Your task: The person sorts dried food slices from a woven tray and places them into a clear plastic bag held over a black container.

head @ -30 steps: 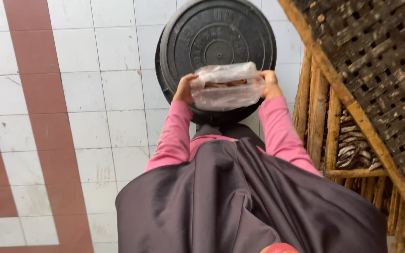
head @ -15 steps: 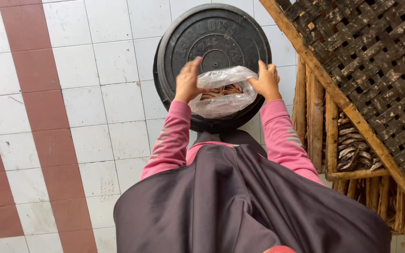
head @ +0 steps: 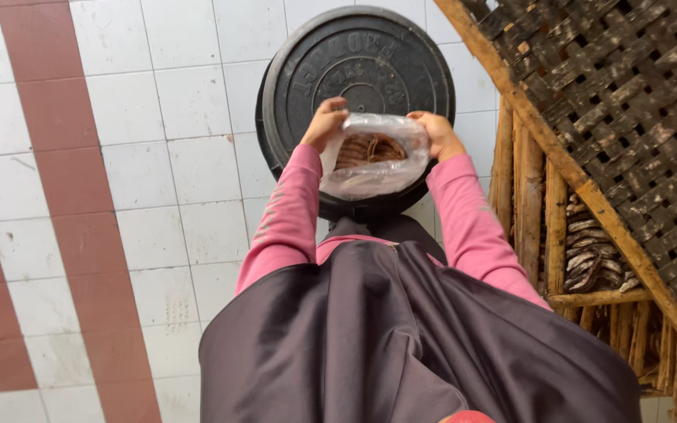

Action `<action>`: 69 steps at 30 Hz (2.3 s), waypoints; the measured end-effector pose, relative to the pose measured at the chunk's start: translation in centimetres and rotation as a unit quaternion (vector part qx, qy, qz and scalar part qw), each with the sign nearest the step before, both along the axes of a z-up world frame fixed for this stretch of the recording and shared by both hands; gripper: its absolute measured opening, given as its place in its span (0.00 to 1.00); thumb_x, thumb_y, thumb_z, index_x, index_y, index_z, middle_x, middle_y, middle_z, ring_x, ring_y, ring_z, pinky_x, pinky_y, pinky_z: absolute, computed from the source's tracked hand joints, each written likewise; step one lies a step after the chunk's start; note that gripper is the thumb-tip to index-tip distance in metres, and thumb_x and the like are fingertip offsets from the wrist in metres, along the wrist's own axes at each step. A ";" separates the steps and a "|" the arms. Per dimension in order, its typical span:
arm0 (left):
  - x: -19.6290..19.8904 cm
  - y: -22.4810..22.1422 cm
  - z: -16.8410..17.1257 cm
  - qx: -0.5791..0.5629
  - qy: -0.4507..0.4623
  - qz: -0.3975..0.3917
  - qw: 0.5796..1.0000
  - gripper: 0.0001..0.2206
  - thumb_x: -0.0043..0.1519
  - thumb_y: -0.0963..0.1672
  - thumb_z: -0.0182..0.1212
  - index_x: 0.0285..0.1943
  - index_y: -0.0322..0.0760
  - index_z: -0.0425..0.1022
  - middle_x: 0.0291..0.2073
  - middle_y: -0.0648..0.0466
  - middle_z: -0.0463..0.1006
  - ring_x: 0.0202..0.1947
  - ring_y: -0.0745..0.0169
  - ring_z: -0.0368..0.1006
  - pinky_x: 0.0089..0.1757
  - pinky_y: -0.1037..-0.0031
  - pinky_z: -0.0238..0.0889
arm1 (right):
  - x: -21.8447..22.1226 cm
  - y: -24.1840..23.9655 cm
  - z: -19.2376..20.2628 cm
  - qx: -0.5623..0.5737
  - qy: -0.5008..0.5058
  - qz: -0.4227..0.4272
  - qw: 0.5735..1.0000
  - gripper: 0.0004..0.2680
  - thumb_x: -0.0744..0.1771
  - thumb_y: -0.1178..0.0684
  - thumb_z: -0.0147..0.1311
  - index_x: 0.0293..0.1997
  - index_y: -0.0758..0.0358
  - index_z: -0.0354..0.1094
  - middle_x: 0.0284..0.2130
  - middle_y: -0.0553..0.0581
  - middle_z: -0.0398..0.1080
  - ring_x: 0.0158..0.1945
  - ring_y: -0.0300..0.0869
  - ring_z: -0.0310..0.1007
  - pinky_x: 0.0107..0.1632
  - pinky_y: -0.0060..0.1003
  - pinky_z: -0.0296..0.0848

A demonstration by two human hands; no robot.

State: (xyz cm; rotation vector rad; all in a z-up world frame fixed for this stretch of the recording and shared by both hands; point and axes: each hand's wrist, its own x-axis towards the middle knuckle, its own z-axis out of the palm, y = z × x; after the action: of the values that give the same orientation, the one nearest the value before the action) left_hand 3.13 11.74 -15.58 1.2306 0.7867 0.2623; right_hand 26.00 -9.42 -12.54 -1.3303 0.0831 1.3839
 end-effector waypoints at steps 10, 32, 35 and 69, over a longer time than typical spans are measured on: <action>-4.7 -7.4 9.3 0.266 0.398 0.033 0.877 0.55 0.45 0.65 0.72 0.76 0.41 0.48 0.65 0.40 0.58 0.66 0.38 0.59 0.55 0.48 0.62 | -6.0 -3.8 2.6 -0.310 -0.443 -0.030 0.840 0.33 0.61 0.40 0.72 0.59 0.63 0.45 0.57 0.73 0.54 0.61 0.57 0.58 0.62 0.53 0.63; -9.4 -10.2 -3.3 -0.335 -0.051 0.353 0.872 0.22 0.62 0.44 0.57 0.63 0.26 0.64 0.51 0.40 0.71 0.48 0.43 0.70 0.44 0.58 0.64 | -8.0 -9.2 -4.0 -0.032 0.156 -0.324 0.933 0.17 0.63 0.61 0.41 0.58 0.68 0.64 0.49 0.65 0.71 0.47 0.55 0.74 0.45 0.55 0.77; -9.6 -8.6 1.8 -0.015 0.208 0.284 0.936 0.32 0.60 0.47 0.63 0.70 0.28 0.54 0.60 0.36 0.64 0.59 0.37 0.63 0.54 0.56 0.58 | -7.1 -8.5 -1.0 -0.127 -0.232 -0.158 0.951 0.15 0.63 0.63 0.48 0.55 0.61 0.63 0.49 0.64 0.67 0.49 0.54 0.68 0.49 0.54 0.70; -6.6 -9.2 0.4 0.480 0.415 -0.420 0.649 0.42 0.56 0.52 0.67 0.77 0.43 0.47 0.76 0.37 0.46 0.76 0.38 0.41 0.70 0.56 0.36 | -14.2 -1.4 1.9 -0.243 -0.599 0.518 0.560 0.44 0.60 0.60 0.64 0.80 0.51 0.27 0.72 0.80 0.37 0.75 0.70 0.39 0.74 0.56 0.41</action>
State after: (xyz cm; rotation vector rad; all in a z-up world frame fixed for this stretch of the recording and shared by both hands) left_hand -3.48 2.55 -15.18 2.6948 0.7220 -0.8606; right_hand 11.83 -10.81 -10.68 -2.7878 -1.5920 0.9394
